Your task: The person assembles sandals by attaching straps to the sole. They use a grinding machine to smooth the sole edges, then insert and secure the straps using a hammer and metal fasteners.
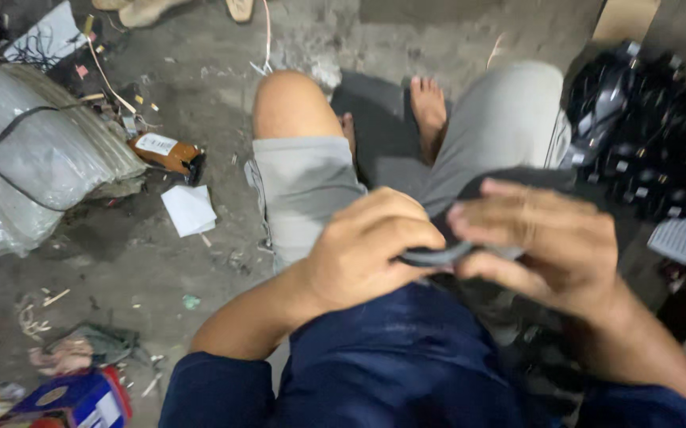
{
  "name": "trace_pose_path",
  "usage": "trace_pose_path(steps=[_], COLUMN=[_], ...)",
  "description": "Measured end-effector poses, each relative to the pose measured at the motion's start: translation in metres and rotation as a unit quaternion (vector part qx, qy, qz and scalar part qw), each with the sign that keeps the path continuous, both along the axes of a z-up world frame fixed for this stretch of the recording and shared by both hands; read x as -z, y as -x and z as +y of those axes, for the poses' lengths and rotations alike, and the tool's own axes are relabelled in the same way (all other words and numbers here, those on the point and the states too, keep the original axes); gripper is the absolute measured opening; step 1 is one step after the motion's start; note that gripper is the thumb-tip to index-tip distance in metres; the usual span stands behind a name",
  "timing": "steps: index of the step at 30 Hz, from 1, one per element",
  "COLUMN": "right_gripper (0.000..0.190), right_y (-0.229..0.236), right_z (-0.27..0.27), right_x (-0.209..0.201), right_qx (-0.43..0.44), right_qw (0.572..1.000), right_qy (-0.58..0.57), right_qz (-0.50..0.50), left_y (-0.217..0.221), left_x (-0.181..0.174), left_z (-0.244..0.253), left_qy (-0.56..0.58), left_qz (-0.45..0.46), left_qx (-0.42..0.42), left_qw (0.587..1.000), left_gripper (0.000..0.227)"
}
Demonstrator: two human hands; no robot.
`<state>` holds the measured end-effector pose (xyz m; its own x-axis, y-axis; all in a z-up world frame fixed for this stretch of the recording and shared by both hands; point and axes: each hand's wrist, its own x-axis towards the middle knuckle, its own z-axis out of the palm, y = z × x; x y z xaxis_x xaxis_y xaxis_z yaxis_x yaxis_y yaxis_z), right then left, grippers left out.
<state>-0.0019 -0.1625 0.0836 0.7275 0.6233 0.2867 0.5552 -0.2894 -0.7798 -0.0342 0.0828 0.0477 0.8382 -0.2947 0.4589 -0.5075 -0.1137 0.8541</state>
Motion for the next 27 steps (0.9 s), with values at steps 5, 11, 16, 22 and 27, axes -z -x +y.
trace_pose_path(steps=[5, 11, 16, 22, 27], right_gripper=[0.035, 0.033, 0.019, 0.015, 0.015], right_y=[-0.004, -0.006, -0.003, 0.0, 0.001], right_z=[-0.003, -0.007, -0.003, -0.005, -0.005], right_x=[0.014, 0.03, 0.028, 0.029, 0.028], right_qx=[0.028, 0.009, 0.033, 0.036, 0.051], right_qw=[0.998, 0.999, 0.999, 0.999, 0.998], right_qy=[0.052, 0.033, 0.033, 0.03, 0.048], right_qz=[0.018, -0.017, -0.003, 0.007, 0.004], left_y=[0.003, 0.0, -0.006, -0.01, -0.011], left_x=[0.008, 0.017, 0.024, 0.027, 0.031], left_z=[0.001, -0.007, -0.017, -0.022, -0.023], left_qy=[-0.044, -0.024, -0.012, -0.019, -0.018], left_qz=[0.06, 0.07, 0.02, -0.031, -0.045], left_qx=[-0.024, 0.014, 0.0, -0.009, -0.005], left_qw=[0.997, 0.997, 1.0, 0.999, 0.999], left_gripper=[0.033, 0.038, 0.036, 0.031, 0.029])
